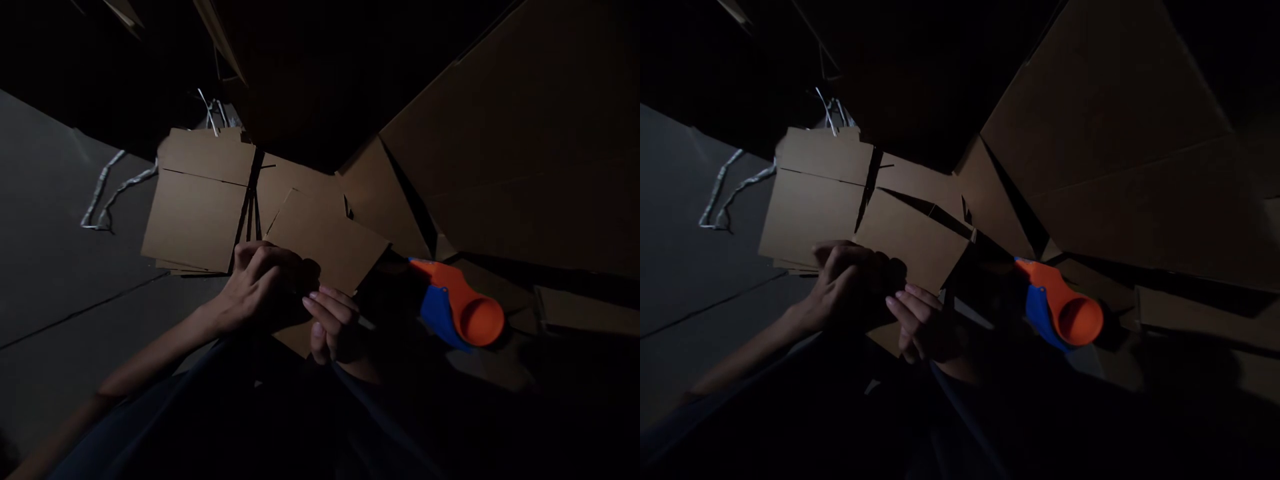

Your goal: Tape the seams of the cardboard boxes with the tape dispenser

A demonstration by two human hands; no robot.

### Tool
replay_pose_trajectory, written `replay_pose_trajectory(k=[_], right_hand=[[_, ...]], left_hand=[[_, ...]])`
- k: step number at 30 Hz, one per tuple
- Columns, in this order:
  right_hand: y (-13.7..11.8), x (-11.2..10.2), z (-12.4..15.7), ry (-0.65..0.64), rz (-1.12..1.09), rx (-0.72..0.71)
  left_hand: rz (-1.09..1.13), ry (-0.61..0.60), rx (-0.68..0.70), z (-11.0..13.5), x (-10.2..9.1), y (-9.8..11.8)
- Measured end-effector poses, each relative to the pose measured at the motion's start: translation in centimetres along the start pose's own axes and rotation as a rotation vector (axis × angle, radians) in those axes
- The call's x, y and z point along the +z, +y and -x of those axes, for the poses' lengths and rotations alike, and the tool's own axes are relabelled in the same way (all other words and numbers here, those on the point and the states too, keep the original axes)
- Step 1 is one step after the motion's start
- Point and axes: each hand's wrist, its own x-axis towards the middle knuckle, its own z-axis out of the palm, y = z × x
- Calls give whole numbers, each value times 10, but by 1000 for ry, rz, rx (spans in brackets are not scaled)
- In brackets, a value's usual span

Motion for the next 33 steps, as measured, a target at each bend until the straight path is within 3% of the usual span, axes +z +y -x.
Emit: replay_pose_trajectory(k=[2,7,12,16,20,25,33], right_hand=[[0,0,-8,78,-28,-39],[-1,0,-16,100,-21,-25],[-1,-12,-20,-7,34,52],[1,-26,-29,-55,49,180],[5,-34,-38,-119,115,141],[15,-36,-43,-153,25,146],[21,-35,-61,-128,-35,321]], left_hand=[[25,2,-23,2,-1,1],[10,70,-80,7,0,2],[43,159,-66,14,6,5],[89,220,-139,15,16,18],[131,205,-129,5,25,31],[186,198,-188,-10,27,34],[331,211,-171,-28,12,17]])
